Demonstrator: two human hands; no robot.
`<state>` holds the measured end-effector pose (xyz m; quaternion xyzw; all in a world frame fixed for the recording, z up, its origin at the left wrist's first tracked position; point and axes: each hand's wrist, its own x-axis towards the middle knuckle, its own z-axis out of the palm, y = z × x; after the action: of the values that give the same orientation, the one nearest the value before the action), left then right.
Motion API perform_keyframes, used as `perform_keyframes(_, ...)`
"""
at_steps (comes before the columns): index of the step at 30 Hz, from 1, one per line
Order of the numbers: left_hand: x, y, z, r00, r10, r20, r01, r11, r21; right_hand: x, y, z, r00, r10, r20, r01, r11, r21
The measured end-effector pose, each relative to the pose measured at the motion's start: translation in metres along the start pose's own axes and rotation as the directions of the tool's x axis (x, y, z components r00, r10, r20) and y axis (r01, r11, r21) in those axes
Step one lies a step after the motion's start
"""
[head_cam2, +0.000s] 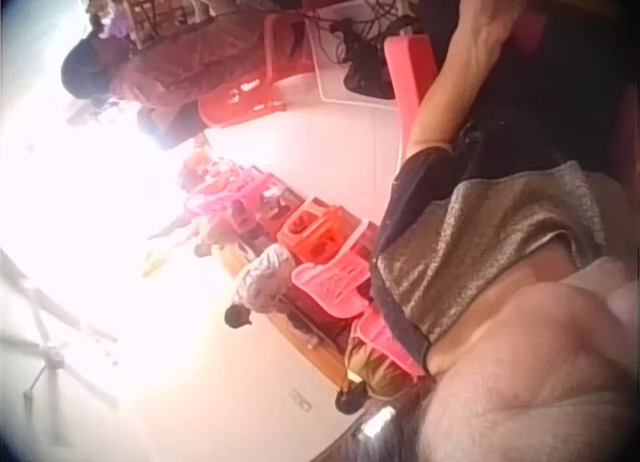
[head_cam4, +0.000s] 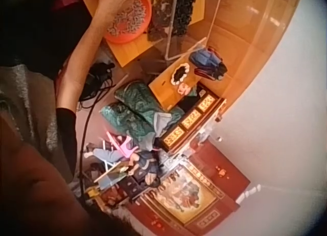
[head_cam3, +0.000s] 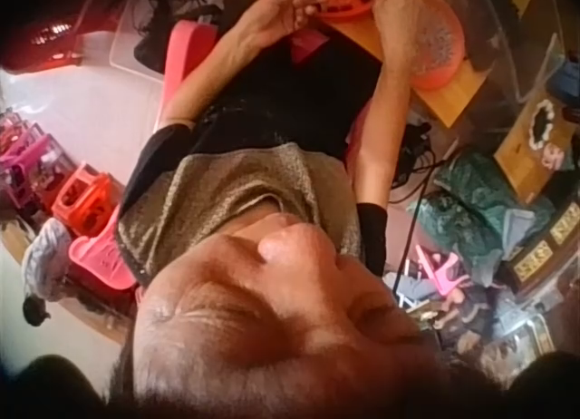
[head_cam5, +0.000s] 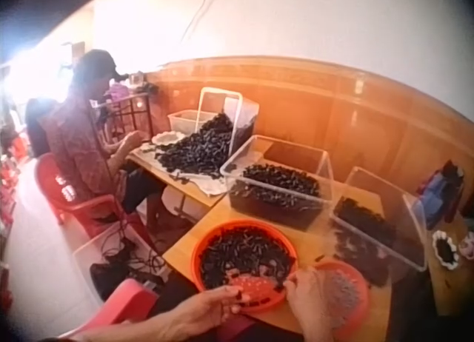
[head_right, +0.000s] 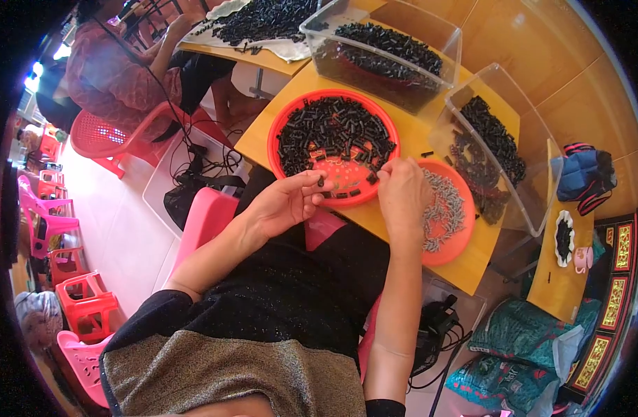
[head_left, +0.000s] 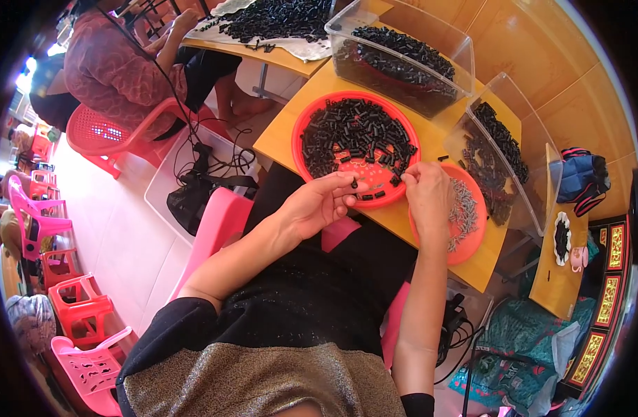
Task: The person sifts through plastic components in a tray and connects small plastic pieces together by hand.
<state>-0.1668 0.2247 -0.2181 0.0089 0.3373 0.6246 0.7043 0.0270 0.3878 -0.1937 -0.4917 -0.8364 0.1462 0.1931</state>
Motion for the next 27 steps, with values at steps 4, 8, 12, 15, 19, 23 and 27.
perform_keyframes(4, 0.001, 0.0, -0.001, 1.0, -0.003, 0.0, 0.003, 1.0, 0.002, 0.007, 0.0, 0.007, 0.995, -0.078, 0.061, 0.081, 0.996, -0.042)
perform_keyframes(8, 0.001, 0.0, -0.002, 1.0, -0.005, 0.0, 0.005, 1.0, 0.003, 0.008, 0.002, 0.004, 0.998, -0.047, 0.03, 0.047, 0.999, 0.006)
perform_keyframes(12, 0.0, 0.0, 0.0, 1.0, -0.002, -0.002, 0.002, 1.0, 0.012, 0.006, -0.001, 0.001, 0.998, -0.039, 0.048, 0.039, 0.999, 0.006)
perform_keyframes(15, 0.0, 0.0, 0.001, 1.0, -0.003, -0.005, 0.003, 1.0, 0.024, 0.005, -0.01, 0.001, 0.989, -0.064, 0.132, 0.065, 0.998, -0.01)
perform_keyframes(19, 0.001, 0.0, -0.001, 1.0, -0.007, -0.006, 0.007, 1.0, 0.007, 0.005, -0.007, 0.017, 0.982, -0.13, 0.14, 0.15, 0.978, -0.144)
perform_keyframes(23, 0.0, 0.0, 0.0, 1.0, -0.009, 0.01, 0.008, 1.0, 0.011, 0.004, -0.009, 0.022, 0.983, -0.136, 0.126, 0.155, 0.975, -0.16)
perform_keyframes(27, 0.0, 0.0, 0.0, 1.0, -0.011, 0.014, 0.01, 1.0, 0.017, 0.002, -0.005, 0.025, 0.981, -0.157, 0.116, 0.173, 0.973, -0.15)
